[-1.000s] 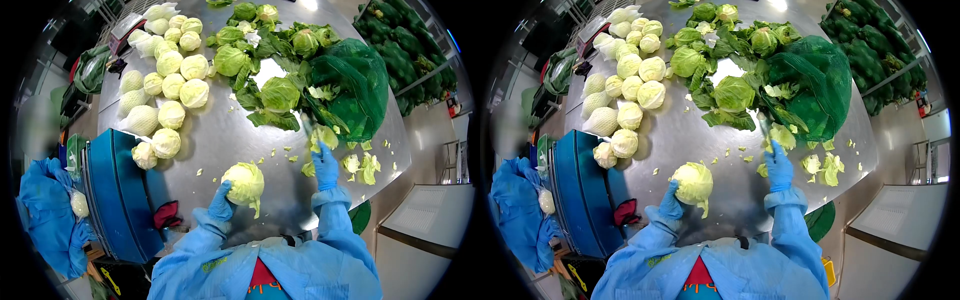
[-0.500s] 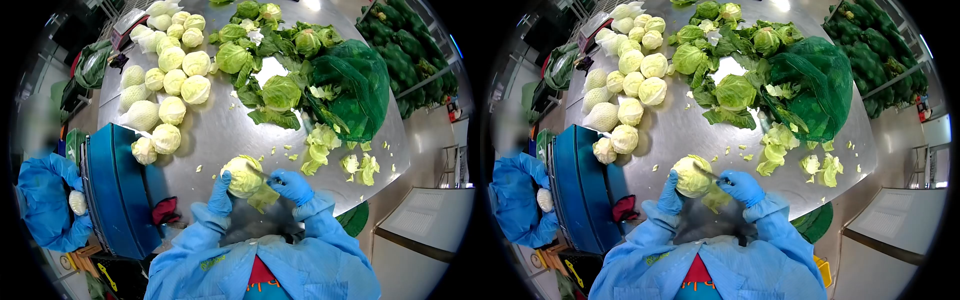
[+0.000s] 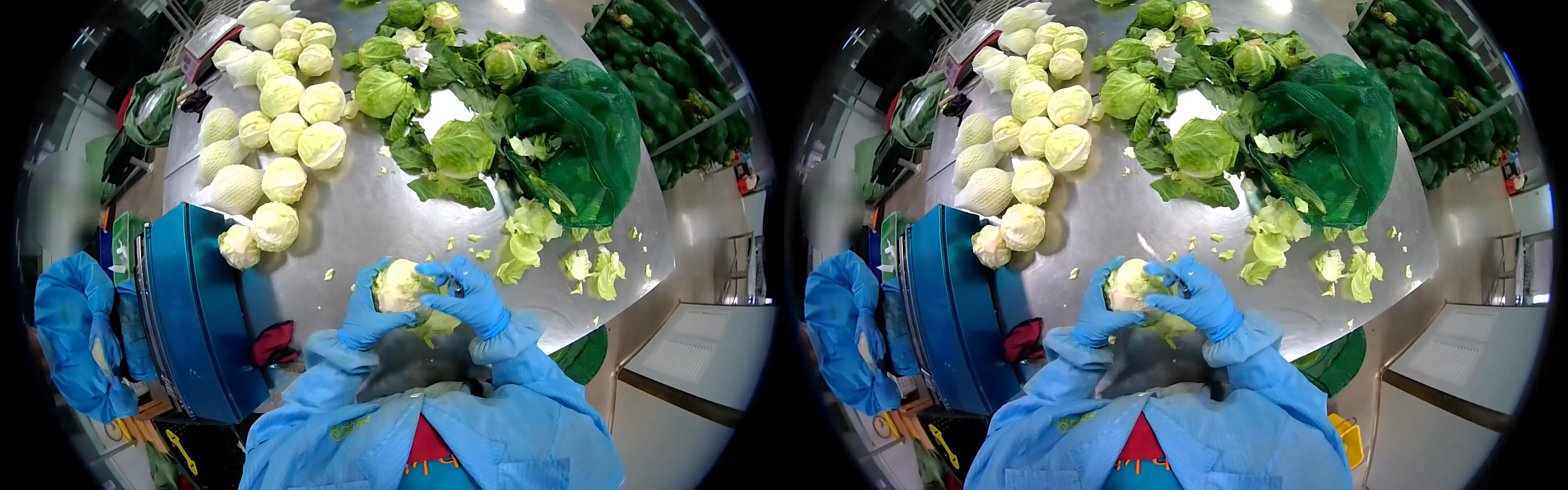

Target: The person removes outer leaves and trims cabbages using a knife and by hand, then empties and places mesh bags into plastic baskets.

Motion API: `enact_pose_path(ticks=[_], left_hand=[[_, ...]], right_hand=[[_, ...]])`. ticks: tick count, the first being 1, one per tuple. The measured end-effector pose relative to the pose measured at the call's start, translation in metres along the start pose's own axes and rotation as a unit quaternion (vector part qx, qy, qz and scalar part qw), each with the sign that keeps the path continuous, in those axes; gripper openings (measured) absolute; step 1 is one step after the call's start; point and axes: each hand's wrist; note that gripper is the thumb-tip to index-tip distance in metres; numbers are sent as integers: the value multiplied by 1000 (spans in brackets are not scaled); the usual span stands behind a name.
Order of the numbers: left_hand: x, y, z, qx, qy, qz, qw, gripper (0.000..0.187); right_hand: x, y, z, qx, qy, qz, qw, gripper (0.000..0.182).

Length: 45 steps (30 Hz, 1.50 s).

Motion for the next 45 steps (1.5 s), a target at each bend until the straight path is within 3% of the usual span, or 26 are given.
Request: enact_pose_path(ticks=[2,4,7,12,15,18,19,22,23,24,26,29,32,35,38,45], left_hand=[[0,-1,7,2,71,-17,997,103],[-6,-6,16,5,116,-36,993,108],[-25,-16,25,-52,351,-91,930,109],[-27,-27,52,-86,318,-126,936,105],[-17,-27,61,-121,358,-82,922,111],[-15,-23,74,-119,392,-31,912,116],[-15,-25,76,-108,394,-32,912,117],[-30,-21,50,-71,391,-70,915,119],[-27,-19,51,-59,363,-55,928,124],[-25,-17,53,-59,341,-61,936,125],[-22,-14,58,-54,299,-79,950,127],[-20,-6,61,-6,217,-94,972,123],[-25,4,55,-7,225,-79,971,111],[-27,14,45,-47,337,-61,938,104],[-30,20,45,-34,331,-65,941,103],[-34,30,48,2,329,-81,941,106]], right_hand=[[0,-8,18,-58,-118,29,991,46],[-18,-12,0,-94,-129,-37,986,43],[-44,-23,-31,-172,-111,-106,973,40],[-51,-28,-42,-225,-24,-98,969,34],[-38,-16,-41,-286,93,5,954,20],[-9,-22,14,-266,184,322,890,18],[-15,-29,10,-140,290,347,881,18],[-15,-10,6,-283,246,97,922,30],[-19,3,-39,-187,163,-16,969,30],[-12,2,-36,-185,26,-42,981,30],[2,2,-25,-171,-244,-86,951,32],[-8,-14,-61,-125,-206,-92,966,38],[-13,-23,-51,-62,-246,-123,959,43],[-10,-24,-48,-73,-292,-65,951,42],[-8,-20,-51,-77,-294,-34,952,41],[-7,-11,-64,-59,-331,-61,940,45]])
Point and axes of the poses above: each hand's wrist, its own y-axis towards the middle knuckle, its own x-axis out of the back of the hand, z = x × y, and after that the axes turned 10 degrees about -x, right-handed
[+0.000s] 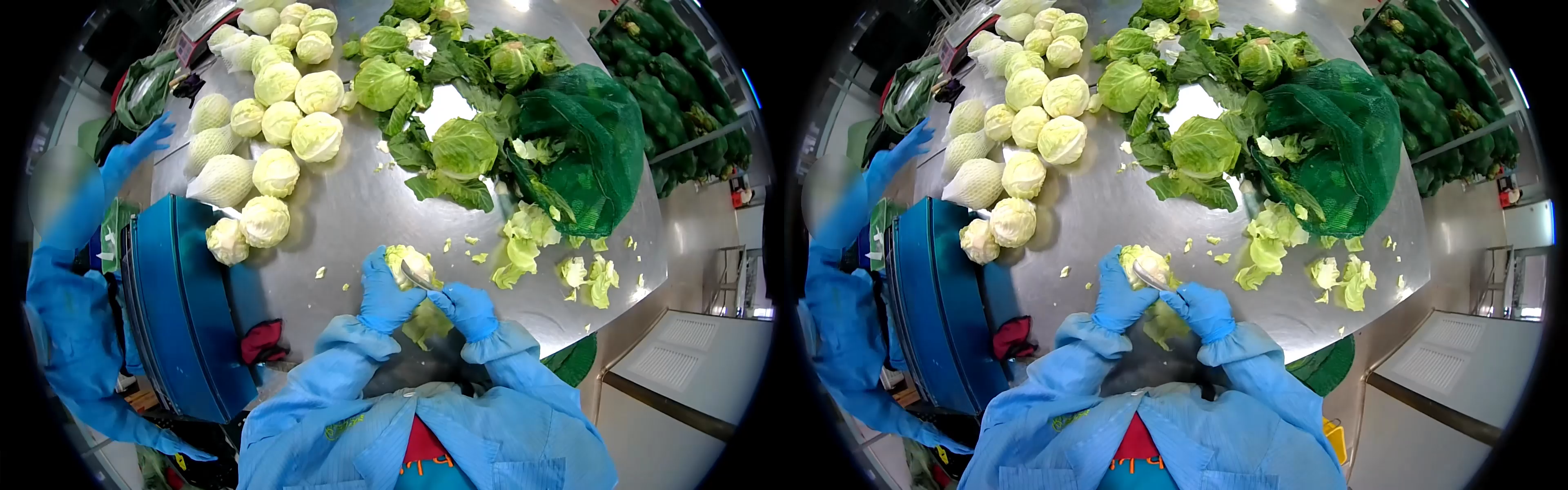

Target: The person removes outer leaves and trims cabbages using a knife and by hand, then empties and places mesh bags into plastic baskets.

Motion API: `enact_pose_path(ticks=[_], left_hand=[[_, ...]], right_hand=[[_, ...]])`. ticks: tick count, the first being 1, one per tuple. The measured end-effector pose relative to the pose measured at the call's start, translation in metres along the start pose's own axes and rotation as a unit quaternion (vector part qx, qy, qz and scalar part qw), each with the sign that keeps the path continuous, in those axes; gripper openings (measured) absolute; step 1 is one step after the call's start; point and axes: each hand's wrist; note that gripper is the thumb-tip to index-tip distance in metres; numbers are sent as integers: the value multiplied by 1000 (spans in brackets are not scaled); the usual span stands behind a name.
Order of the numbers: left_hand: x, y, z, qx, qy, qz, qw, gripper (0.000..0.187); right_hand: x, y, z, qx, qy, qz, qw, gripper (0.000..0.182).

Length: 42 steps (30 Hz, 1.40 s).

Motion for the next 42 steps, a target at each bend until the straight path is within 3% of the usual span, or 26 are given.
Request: enact_pose_path(ticks=[2,5,8,9,11,12,14,15,16,19,22,24,27,30,34,38,41,42], left_hand=[[-3,3,4,3,0,12,1000,105],[6,2,-17,-57,81,60,993,104],[-1,-6,7,-6,-88,-62,994,93],[6,-2,13,71,-218,-45,972,89],[33,5,28,215,-460,-17,861,81],[41,3,40,235,-568,-17,789,71],[64,4,20,246,-644,-35,723,72],[71,5,12,248,-681,-40,688,72],[72,6,15,221,-689,-44,689,77],[75,9,7,179,-812,-25,554,82],[82,10,-1,151,-870,1,470,85],[85,7,0,96,-876,60,468,81],[88,-1,13,146,-902,91,396,79],[93,7,21,22,-890,321,323,74],[106,4,15,11,-869,335,363,73],[112,-3,3,66,-865,232,440,82],[122,17,13,50,-853,162,493,80],[131,30,15,38,-838,102,534,78]], right_hand=[[-1,8,3,-25,-36,-51,998,47],[-3,69,-29,-184,119,-26,975,52],[9,84,-36,-211,278,-59,935,57],[15,81,-35,-238,313,-34,919,56],[27,64,-26,-284,382,26,879,55],[24,57,-26,-281,457,40,843,52],[15,39,-22,-273,593,75,754,47],[13,34,-13,-277,605,102,739,42],[14,27,-4,-281,616,126,725,37],[2,12,14,-281,622,174,710,28],[0,9,35,-271,640,217,686,28],[5,8,46,-258,654,246,667,32],[9,8,60,-248,679,261,639,35],[4,4,66,-239,655,288,656,38],[-16,-4,65,-239,655,313,646,40],[-38,-6,64,-251,626,326,662,35],[-45,-2,55,-261,557,322,720,28],[-56,1,44,-255,516,278,769,21]])
Point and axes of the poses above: each hand's wrist, its own y-axis towards the middle knuckle, its own x-axis out of the back of the hand, z = x × y, and after that the axes turned 10 degrees about -x, right-handed
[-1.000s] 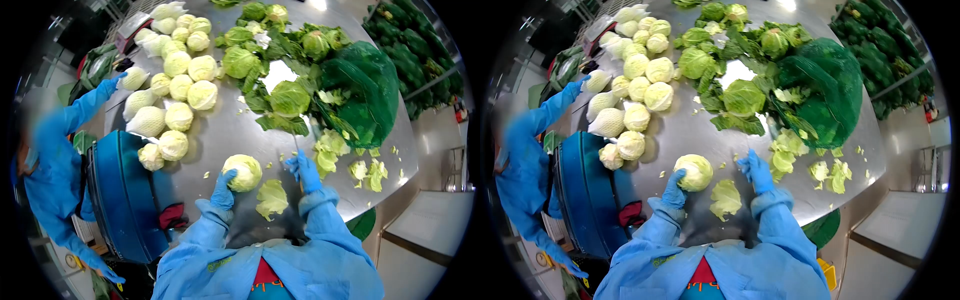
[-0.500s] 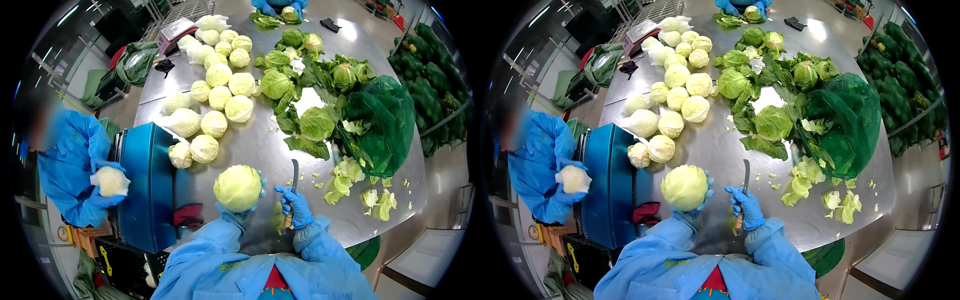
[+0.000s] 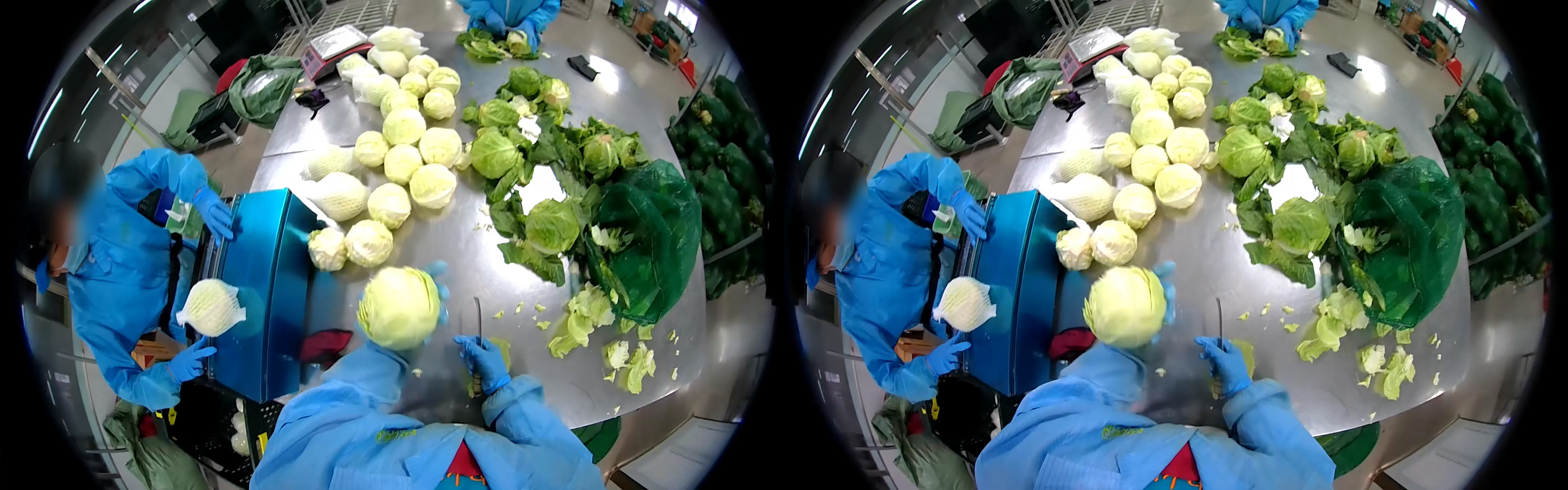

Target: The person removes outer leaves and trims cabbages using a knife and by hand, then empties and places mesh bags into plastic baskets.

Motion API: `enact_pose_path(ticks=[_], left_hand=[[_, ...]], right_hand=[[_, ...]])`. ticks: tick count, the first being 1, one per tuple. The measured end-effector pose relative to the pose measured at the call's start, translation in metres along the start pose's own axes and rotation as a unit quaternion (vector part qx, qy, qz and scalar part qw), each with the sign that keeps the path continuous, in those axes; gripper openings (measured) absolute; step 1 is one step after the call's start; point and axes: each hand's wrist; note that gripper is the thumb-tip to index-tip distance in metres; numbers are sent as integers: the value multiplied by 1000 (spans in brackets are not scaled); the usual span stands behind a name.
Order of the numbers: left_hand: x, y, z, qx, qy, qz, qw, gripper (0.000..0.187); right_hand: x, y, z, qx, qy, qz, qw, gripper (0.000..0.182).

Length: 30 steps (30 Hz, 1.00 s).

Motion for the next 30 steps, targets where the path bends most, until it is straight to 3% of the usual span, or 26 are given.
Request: enact_pose_path(ticks=[3,5,7,9,11,12,14,15,17,18,19,23,24,27,30], left_hand=[[-11,42,-51,-170,117,-83,975,73],[-19,75,-91,-278,189,-141,931,69],[-21,137,-143,-287,304,-203,886,60],[17,199,-217,-372,541,-210,725,56],[75,264,-313,-448,718,-252,469,76],[124,296,-375,-439,770,-210,412,90],[84,307,-364,-437,816,-148,349,68],[89,315,-377,-467,854,-122,197,60],[95,325,-376,-409,877,-221,119,75],[91,331,-364,-311,891,-324,61,86],[104,337,-373,-293,892,-343,34,90],[134,329,-379,-220,902,-357,106,90],[144,326,-385,-237,897,-339,155,91],[131,329,-367,-202,940,-261,88,90],[144,339,-377,-196,946,-253,59,84]], right_hand=[[36,14,-15,72,-31,-175,981,22],[70,11,-8,90,-6,-218,972,20],[96,5,0,87,17,-252,964,20],[113,-3,8,68,47,-280,956,21],[123,-5,9,62,76,-262,960,23],[122,-5,8,55,91,-257,961,23],[119,-9,7,56,101,-237,965,24],[118,-10,7,52,115,-244,962,24],[115,-9,10,36,123,-243,962,24],[115,-9,9,37,109,-241,964,26],[114,-8,10,34,104,-249,962,26],[110,-10,13,-6,92,-277,956,27],[109,-10,16,-19,87,-279,956,27],[110,-5,14,-16,85,-282,955,27],[107,-4,15,-23,54,-284,957,27]])
Point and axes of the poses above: each hand's wrist, its own y-axis towards the middle knuckle, its own x-axis out of the back of the hand, z = x × y, and after that the axes turned 10 degrees about -x, right-handed
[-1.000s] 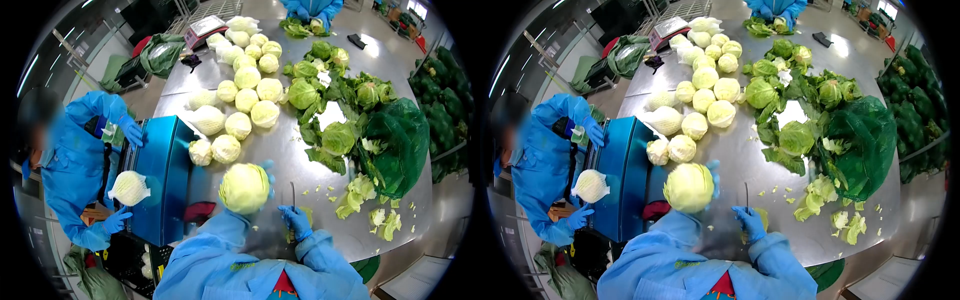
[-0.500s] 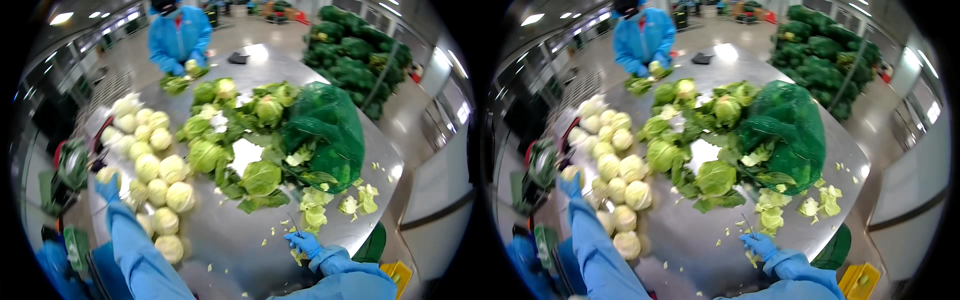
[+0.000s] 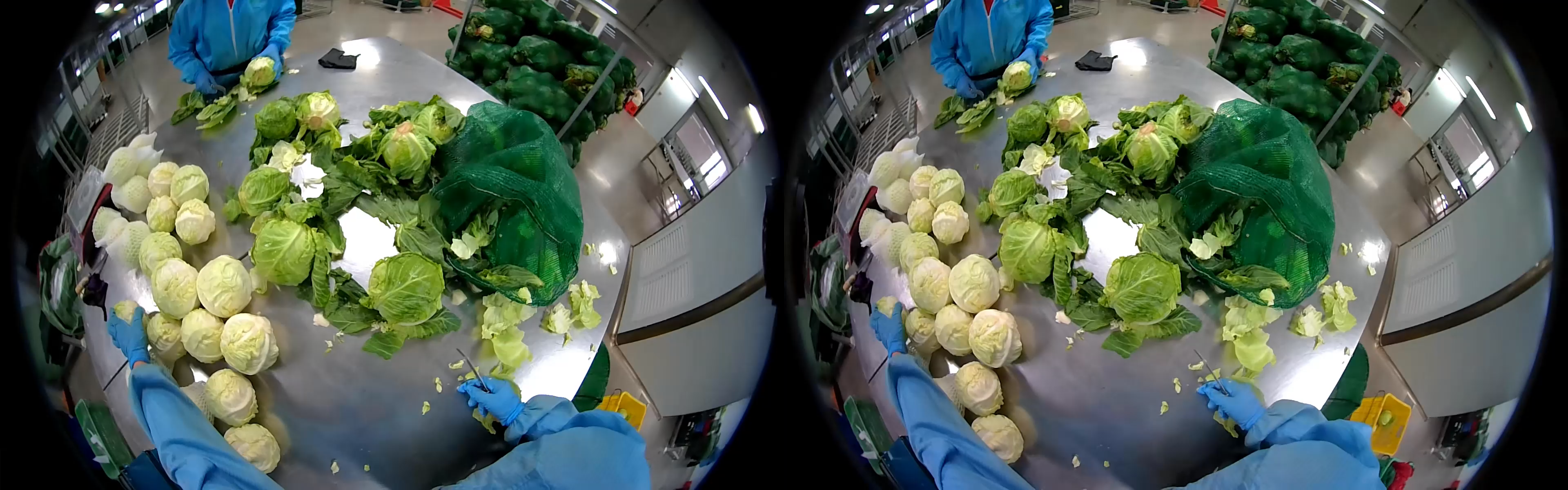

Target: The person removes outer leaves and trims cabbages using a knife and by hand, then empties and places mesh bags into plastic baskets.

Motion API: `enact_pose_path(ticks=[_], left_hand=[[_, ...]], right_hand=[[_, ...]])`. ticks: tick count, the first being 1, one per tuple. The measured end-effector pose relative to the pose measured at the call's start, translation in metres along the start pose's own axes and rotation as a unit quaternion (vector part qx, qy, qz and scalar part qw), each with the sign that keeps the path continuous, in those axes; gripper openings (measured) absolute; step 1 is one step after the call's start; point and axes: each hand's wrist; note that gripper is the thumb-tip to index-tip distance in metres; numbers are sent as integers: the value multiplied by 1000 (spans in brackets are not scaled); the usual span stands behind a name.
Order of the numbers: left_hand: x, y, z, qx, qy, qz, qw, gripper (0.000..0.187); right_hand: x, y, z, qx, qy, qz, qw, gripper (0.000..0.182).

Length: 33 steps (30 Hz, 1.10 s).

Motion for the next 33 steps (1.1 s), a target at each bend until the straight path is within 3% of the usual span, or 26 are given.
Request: enact_pose_path(ticks=[3,4,7,8,10,12,13,15,17,18,19,21,24,27,30,33], left_hand=[[-30,30,47,-40,-193,33,980,79],[-1,26,20,-3,-218,71,973,75],[31,2,-43,-90,-37,-52,994,73],[34,-14,-70,-160,-95,-98,978,70],[78,-78,-169,-305,-213,-92,924,72],[142,-155,-275,-309,-438,75,841,74],[156,-187,-312,-391,-367,106,837,82],[185,-241,-374,-503,-323,140,789,100],[188,-281,-417,-537,-269,187,777,104],[173,-291,-432,-541,-273,191,772,105],[153,-300,-445,-546,-276,197,766,107],[120,-299,-459,-553,-270,106,781,103],[95,-277,-475,-510,-276,16,814,90],[63,-237,-490,-428,-135,3,894,98],[53,-195,-509,-360,-73,85,926,103],[70,-179,-528,-302,-90,149,937,96]], right_hand=[[-10,11,-20,132,-92,-68,985,31],[-14,6,-15,162,-153,-95,970,32],[-20,-10,11,241,-307,-170,905,36],[-18,-13,25,267,-344,-189,880,37],[-11,-11,55,331,-359,-246,837,37],[11,7,88,440,-288,-296,797,35],[24,25,107,511,-237,-304,769,35],[57,59,149,539,-226,-364,725,32],[103,105,183,466,-238,-382,762,31],[130,120,209,355,-146,-285,878,31],[154,136,235,227,-49,-175,957,31],[193,181,268,133,58,-121,982,43],[227,218,305,101,156,-116,976,44],[239,241,344,167,132,-182,960,44],[248,260,391,238,51,-281,928,45],[247,278,431,276,-60,-370,885,45]])
Point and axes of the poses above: each hand's wrist, its own y-axis towards the middle knuckle, its own x-axis out of the back of the hand, z = x × y, and after that the axes turned 10 degrees about -x, right-handed
